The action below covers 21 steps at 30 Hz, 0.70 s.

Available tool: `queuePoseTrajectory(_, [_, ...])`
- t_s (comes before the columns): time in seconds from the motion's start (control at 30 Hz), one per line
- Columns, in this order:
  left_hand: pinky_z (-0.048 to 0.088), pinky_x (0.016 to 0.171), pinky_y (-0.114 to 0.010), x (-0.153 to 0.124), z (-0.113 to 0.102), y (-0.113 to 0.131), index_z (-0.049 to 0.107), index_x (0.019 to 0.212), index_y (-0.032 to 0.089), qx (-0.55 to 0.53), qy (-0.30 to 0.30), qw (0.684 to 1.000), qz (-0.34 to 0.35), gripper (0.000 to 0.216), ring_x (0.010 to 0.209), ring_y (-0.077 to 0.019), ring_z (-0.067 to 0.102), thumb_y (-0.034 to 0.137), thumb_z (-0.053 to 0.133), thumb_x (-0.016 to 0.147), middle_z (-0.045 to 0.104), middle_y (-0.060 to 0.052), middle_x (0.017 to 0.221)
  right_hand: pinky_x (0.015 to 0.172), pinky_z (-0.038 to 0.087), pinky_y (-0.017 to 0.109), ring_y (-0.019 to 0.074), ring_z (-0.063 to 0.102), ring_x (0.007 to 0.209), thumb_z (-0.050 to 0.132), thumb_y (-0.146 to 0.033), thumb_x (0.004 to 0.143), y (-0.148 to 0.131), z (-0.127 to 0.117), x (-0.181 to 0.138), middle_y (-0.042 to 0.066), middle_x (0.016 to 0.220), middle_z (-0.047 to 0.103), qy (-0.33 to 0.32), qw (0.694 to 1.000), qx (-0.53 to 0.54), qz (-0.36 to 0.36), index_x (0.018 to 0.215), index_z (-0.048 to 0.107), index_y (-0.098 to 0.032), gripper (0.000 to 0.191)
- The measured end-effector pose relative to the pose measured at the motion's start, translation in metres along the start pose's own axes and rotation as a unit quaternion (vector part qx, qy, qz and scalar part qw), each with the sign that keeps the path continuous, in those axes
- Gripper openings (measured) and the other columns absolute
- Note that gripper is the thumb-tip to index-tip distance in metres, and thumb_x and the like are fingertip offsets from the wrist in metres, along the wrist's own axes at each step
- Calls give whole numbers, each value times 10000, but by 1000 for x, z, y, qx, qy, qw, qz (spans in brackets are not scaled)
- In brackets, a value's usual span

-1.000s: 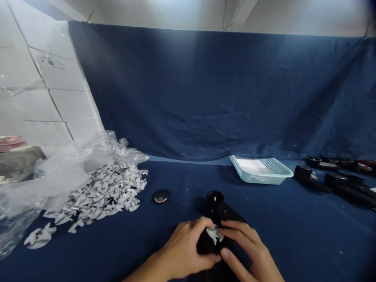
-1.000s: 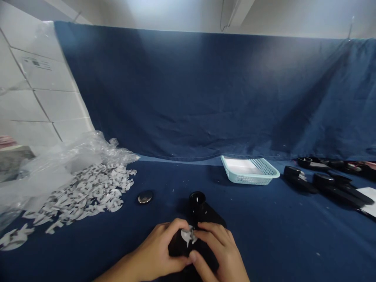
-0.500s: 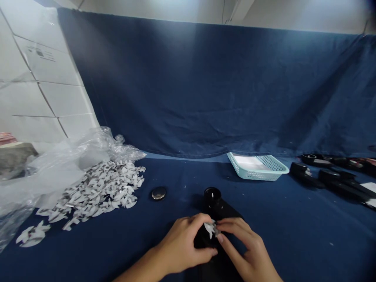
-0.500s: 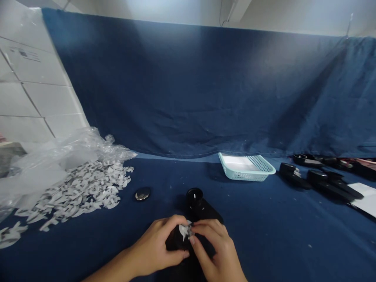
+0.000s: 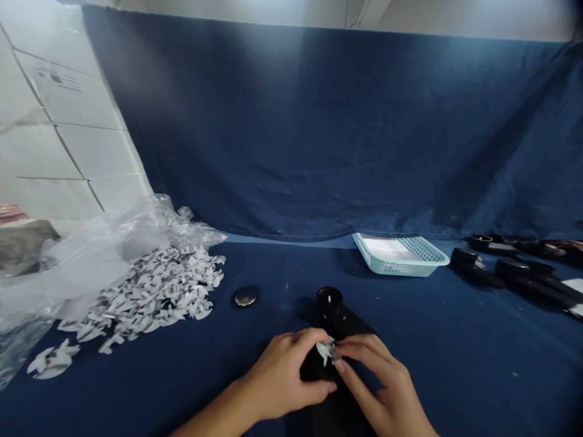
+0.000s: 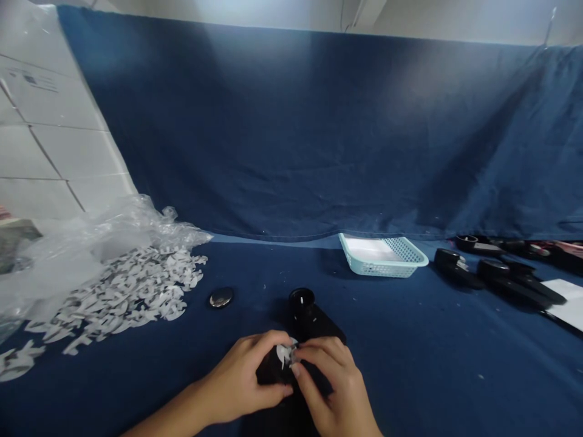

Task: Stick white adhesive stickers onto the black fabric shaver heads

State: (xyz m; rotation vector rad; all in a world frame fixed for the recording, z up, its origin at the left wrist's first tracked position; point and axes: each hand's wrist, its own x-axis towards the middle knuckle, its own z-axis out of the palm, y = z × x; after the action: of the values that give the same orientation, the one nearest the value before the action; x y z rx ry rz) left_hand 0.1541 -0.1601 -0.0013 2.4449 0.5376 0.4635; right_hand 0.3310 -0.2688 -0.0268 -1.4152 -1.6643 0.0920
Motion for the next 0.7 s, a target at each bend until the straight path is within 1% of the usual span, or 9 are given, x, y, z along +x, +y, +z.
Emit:
queuePoseTrajectory(0.17, [467, 825, -274, 1, -1, 1, 507, 1163, 277, -9, -1, 1000, 8, 497, 940, -202, 665, 269, 748, 728, 684, 21, 1050, 798, 567, 337, 215, 665, 925, 580, -230, 902, -3, -1, 1, 62, 967, 694, 5, 1000, 12, 14, 983, 684, -245, 133])
queuePoseTrajectory(0.33, [473, 847, -286, 1, -1, -1, 520, 1172, 278, -12, 1, 1000, 14, 500, 955, -209, 663, 283, 748, 727, 685, 12, 1082, 808, 566, 349, 218, 656, 936, 581, -218, 901, -3, -1, 0, 62, 971, 685, -1, 1000, 11, 11, 990, 677, -245, 134])
queuePoseTrajectory(0.47, [475, 846, -279, 1, 0, -2, 544, 1163, 277, -23, 4, 1000, 11, 510, 954, -202, 664, 258, 769, 705, 688, 17, 1089, 803, 566, 341, 208, 652, 929, 585, -211, 900, -3, 0, 1, 61, 974, 670, 1, 1000, 12, 4, 992, 671, -246, 131])
queuePoseTrajectory(0.7, [485, 795, -254, 2, 1, 0, 574, 1126, 250, -58, 17, 998, 3, 453, 913, -188, 664, 253, 759, 712, 696, 4, 1038, 790, 572, 330, 210, 642, 936, 594, -221, 892, -8, 1, 2, 66, 991, 638, 16, 1000, 2, 11, 963, 685, -257, 121])
